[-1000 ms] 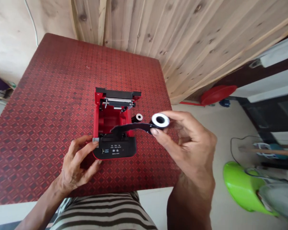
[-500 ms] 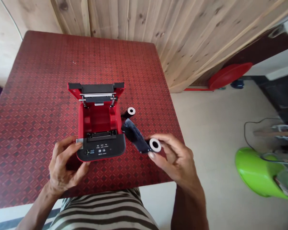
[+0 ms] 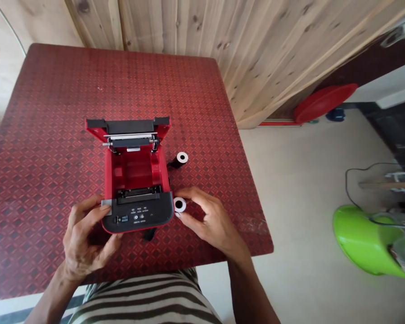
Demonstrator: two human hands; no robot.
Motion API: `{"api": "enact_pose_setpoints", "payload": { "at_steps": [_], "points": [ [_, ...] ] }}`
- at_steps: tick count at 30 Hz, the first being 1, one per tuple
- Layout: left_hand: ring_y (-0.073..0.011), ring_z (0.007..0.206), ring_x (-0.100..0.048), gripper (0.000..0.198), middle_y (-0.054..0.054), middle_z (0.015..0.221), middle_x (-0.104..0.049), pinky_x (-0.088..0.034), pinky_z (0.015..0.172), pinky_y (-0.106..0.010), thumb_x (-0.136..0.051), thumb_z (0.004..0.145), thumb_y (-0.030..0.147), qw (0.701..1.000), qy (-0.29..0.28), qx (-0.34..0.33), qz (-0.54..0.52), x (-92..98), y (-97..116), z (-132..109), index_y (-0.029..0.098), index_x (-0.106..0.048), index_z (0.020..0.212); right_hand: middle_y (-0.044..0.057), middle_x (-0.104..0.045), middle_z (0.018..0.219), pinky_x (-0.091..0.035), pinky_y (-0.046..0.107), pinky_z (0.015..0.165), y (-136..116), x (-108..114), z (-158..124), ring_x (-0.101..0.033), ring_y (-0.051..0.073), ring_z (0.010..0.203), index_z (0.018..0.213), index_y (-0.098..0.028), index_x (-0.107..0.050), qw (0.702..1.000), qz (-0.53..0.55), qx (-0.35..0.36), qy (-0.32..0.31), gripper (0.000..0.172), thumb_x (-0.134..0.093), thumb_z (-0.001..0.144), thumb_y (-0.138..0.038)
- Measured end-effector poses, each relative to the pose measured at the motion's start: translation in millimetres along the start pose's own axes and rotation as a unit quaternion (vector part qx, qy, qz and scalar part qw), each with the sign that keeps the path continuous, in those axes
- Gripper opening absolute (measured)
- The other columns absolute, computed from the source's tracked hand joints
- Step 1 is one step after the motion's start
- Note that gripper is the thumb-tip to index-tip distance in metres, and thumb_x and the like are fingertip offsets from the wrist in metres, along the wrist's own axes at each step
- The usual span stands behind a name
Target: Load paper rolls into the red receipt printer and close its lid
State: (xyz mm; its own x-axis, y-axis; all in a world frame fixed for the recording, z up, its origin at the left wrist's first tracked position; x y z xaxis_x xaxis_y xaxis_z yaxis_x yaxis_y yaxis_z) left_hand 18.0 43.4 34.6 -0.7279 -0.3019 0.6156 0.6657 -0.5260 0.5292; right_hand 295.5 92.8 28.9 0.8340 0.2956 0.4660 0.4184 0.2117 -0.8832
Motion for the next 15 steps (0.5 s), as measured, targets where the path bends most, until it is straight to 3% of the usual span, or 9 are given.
{"api": "enact_pose_setpoints", "payload": {
  "at_steps": [5, 9, 12, 15],
  "points": [
    [-0.0274, 0.109, -0.068, 0.062, -0.015, 0.127, -0.064, -0.058, 0.085, -0.039, -0.081, 0.081, 0.019, 1.000, -0.002, 0.003, 0.000, 0.8, 0.0, 0.2, 0.019, -0.058, 0.139, 0.004, -0.078, 0.116, -0.058, 0.038, 0.098, 9.2, -5.7, -7.3, -0.074, 0.019, 0.106, 0.122, -0.024, -0.070, 1.000, 0.008, -0.027, 0.000, 0.031, -0.071, 0.092, -0.014],
    [-0.0263, 0.110, -0.068, 0.062, -0.014, 0.128, -0.064, -0.057, 0.086, -0.038, -0.080, 0.082, 0.019, 1.000, -0.006, 0.008, 0.001, 0.8, 0.4, 1.1, 0.021, -0.058, 0.140, 0.005, -0.075, 0.137, -0.058, 0.041, 0.105, 17.4, 7.3, -12.5, -0.074, 0.022, 0.118, 0.142, -0.031, -0.065, 0.992, 0.094, -0.078, -0.020, 0.059, -0.086, 0.087, -0.028],
    [-0.0248, 0.110, -0.067, 0.061, -0.014, 0.129, -0.063, -0.056, 0.088, -0.036, -0.080, 0.083, 0.019, 1.000, -0.005, 0.010, 0.003, 0.9, 0.5, 0.3, 0.020, -0.059, 0.140, 0.006, -0.077, 0.133, -0.062, 0.040, 0.099, 30.9, 24.3, -3.5, -0.076, 0.021, 0.111, 0.138, -0.033, -0.068, 0.981, 0.155, -0.106, 0.048, 0.048, -0.081, 0.093, -0.038],
    [-0.0247, 0.112, -0.067, 0.061, -0.014, 0.130, -0.063, -0.056, 0.089, -0.036, -0.080, 0.083, 0.018, 1.000, -0.003, 0.015, 0.003, 1.2, 0.2, -1.2, 0.020, -0.058, 0.140, 0.007, -0.076, 0.133, -0.063, 0.041, 0.097, 46.5, 32.9, 18.4, -0.076, 0.023, 0.111, 0.135, -0.032, -0.070, 0.979, 0.111, -0.103, 0.139, 0.042, -0.077, 0.094, -0.036]
  ]
}}
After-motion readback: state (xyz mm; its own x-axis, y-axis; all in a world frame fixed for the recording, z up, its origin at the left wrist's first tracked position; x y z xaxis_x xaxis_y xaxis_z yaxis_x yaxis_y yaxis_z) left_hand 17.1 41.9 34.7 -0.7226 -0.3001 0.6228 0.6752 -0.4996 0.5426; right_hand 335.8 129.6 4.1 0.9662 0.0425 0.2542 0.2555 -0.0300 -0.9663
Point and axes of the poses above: each hand's wrist, its own z-axis towards the middle knuckle, its own x-axis out of the back of the hand, y = z × x, the point moved 6 cm from there along z, towards the middle knuckle
